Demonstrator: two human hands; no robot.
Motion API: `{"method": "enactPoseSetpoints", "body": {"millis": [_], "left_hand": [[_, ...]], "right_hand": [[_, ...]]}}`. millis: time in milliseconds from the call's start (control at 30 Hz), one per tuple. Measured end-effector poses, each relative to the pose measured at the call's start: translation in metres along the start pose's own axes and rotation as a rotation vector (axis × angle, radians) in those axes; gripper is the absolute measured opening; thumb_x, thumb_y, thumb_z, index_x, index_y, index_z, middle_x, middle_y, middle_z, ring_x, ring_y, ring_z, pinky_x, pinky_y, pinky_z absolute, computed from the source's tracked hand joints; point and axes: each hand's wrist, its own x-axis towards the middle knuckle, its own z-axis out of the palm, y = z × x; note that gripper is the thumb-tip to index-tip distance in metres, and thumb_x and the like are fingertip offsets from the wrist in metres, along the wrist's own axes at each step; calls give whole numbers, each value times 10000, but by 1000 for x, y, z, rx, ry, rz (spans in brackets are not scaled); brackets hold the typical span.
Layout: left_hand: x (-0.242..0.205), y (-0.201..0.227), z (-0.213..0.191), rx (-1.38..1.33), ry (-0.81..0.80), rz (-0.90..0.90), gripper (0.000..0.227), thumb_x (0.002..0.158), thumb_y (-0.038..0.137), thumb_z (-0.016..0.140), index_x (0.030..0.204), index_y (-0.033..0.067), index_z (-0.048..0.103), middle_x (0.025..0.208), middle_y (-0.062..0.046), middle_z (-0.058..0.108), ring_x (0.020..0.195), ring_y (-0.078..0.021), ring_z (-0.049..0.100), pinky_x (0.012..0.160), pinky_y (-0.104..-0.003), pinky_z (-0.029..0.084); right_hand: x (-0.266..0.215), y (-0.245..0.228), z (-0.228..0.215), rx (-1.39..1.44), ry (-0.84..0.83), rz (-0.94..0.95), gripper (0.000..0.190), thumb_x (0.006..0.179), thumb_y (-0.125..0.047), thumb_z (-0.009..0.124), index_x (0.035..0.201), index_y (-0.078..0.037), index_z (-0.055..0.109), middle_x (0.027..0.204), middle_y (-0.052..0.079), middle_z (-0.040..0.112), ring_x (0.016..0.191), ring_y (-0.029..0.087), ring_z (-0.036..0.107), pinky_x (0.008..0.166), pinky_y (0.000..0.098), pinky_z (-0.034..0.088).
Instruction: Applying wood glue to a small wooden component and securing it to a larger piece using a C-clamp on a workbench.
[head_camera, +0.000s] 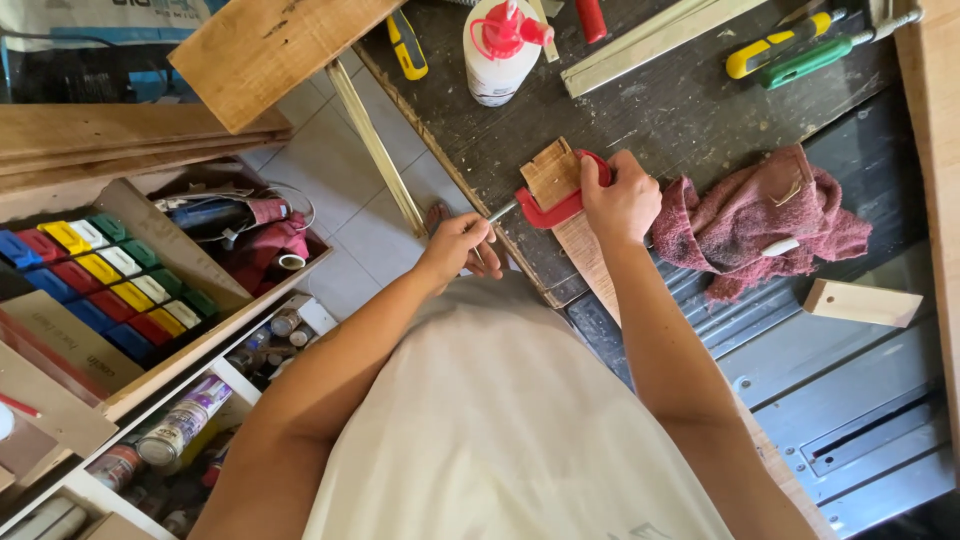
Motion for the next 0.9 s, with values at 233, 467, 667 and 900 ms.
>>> {"method": "enactPoseSetpoints", "body": {"millis": [233, 467, 667, 900], "left_hand": [[1, 1, 0, -68, 14, 17, 297, 1120, 328, 499, 1023, 66, 600, 804, -233, 778, 714, -325, 807, 577, -320, 649], [6, -7, -2, -71, 19, 25, 306, 1115, 345, 517, 1032, 68, 617, 761, -196, 764, 679, -309, 802, 573, -317, 641], [13, -16, -2, -35, 57, 41, 300, 1103, 338, 546, 987, 75, 637, 678, -170, 731, 616, -295, 788, 535, -292, 620], [14, -22, 1, 125, 177, 142, 260, 1058, 266, 605, 904, 78, 700, 613, -104, 675, 592, -228, 763, 538, -240, 569]], "right_hand": [[-9, -15, -26, 204, -83, -44, 340, 1048, -564, 633, 1083, -226, 651, 905, 118, 725, 872, 430, 737, 787, 590, 567], [-39, -40, -70, 422, -227, -291, 1460, 625, -822, 908, 1621, 35, 270, 1525, 288, 378, 1469, 488, 361, 1271, 590, 186], [-39, -50, -53, 257, -219, -256, 1519, 525, -687, 1037, 1607, 73, 290, 1509, 256, 379, 1474, 446, 335, 1277, 574, 165], [-37, -51, -41, 153, -183, -244, 1504, 484, -651, 1031, 1624, 23, 320, 1437, 194, 385, 1418, 399, 331, 1257, 547, 182]]}}
